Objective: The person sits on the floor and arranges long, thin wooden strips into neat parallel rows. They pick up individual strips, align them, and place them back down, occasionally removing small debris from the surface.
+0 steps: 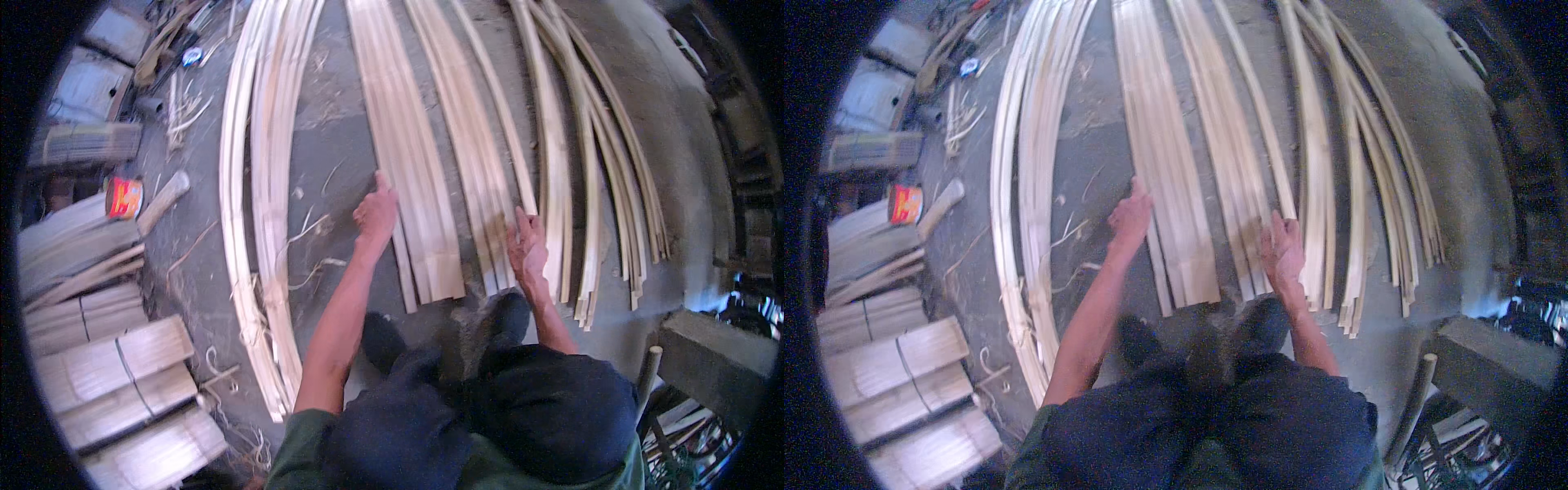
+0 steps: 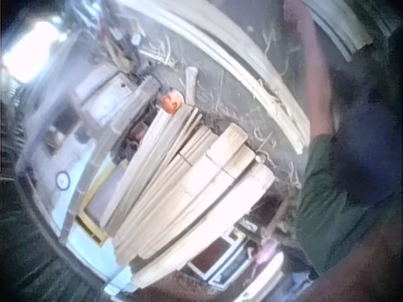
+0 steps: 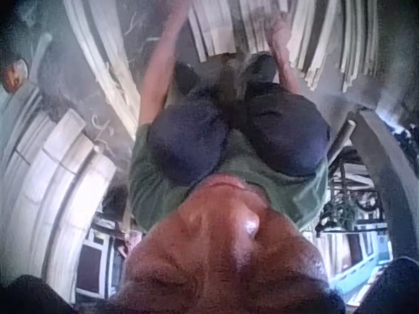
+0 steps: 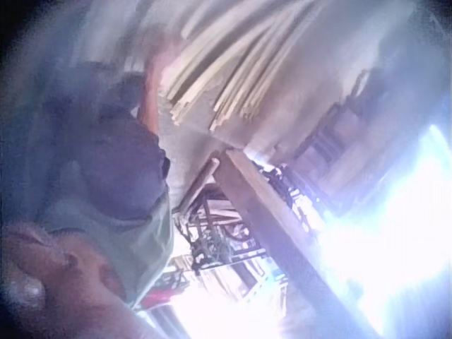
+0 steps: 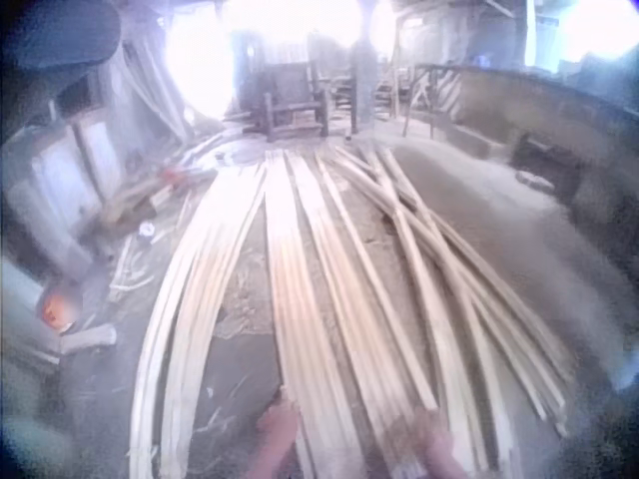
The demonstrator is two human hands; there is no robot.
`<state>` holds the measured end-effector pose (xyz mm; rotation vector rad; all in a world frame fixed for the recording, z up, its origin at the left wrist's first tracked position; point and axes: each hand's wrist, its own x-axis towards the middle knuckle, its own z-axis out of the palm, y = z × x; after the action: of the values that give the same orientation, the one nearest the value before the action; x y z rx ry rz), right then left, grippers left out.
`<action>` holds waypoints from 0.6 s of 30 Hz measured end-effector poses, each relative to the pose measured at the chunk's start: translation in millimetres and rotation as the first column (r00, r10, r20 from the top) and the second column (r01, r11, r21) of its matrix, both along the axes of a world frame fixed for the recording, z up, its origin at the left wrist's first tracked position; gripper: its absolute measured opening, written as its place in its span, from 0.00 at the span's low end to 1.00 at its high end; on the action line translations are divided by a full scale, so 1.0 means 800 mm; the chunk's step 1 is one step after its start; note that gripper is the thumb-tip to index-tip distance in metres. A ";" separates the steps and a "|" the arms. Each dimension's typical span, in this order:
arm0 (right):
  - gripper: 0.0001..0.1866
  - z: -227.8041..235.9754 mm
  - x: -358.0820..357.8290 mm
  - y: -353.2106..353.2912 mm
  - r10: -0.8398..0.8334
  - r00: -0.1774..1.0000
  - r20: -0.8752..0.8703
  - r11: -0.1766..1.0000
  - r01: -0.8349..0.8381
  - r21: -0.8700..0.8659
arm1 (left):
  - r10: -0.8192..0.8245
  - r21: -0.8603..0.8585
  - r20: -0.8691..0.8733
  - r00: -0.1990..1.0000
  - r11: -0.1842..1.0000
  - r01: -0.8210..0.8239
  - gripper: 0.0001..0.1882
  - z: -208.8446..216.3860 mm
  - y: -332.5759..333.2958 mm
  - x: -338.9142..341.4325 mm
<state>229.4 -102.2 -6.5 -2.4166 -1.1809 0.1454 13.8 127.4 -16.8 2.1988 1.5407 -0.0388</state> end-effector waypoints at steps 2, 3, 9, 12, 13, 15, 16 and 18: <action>0.25 -0.002 0.005 -0.004 0.001 0.994 0.111 1.000 0.000 -0.016 | 0.010 -0.004 0.021 1.000 1.000 -0.010 0.32 -0.006 0.003 -0.010; 0.28 -0.003 0.007 -0.004 -0.030 0.997 0.070 0.998 0.034 -0.055 | 0.029 0.003 0.077 0.997 1.000 -0.029 0.33 -0.005 0.000 -0.010; 0.28 -0.011 0.030 -0.015 -0.017 0.992 0.125 0.999 0.023 -0.046 | -0.045 0.218 0.118 0.992 0.976 0.018 0.38 0.007 -0.039 0.020; 0.25 -0.007 0.036 -0.009 -0.014 0.994 0.110 0.998 0.021 -0.064 | -0.298 0.407 0.178 0.938 0.890 0.206 0.40 -0.022 -0.073 0.050; 0.24 -0.004 0.042 -0.012 -0.020 0.996 0.091 0.993 0.030 -0.111 | -0.372 0.433 0.188 0.909 0.862 0.263 0.41 -0.023 -0.087 0.067; 0.23 0.007 0.046 -0.015 -0.008 0.995 0.103 0.995 0.018 -0.094 | -0.485 0.339 0.203 0.851 0.850 0.404 0.38 -0.005 -0.109 0.087; 0.23 0.020 0.044 -0.015 0.015 0.990 0.137 1.000 -0.011 -0.029 | -0.506 0.348 0.185 0.843 0.836 0.425 0.37 -0.009 -0.116 0.092; 0.23 0.030 0.037 -0.009 -0.017 1.000 0.004 1.000 0.017 0.026 | -0.535 0.358 0.145 0.832 0.812 0.460 0.35 -0.020 -0.124 0.089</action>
<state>259.4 -109.3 17.8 -2.4053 -1.1569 0.1192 84.6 28.1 -32.8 2.6896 0.8392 0.3158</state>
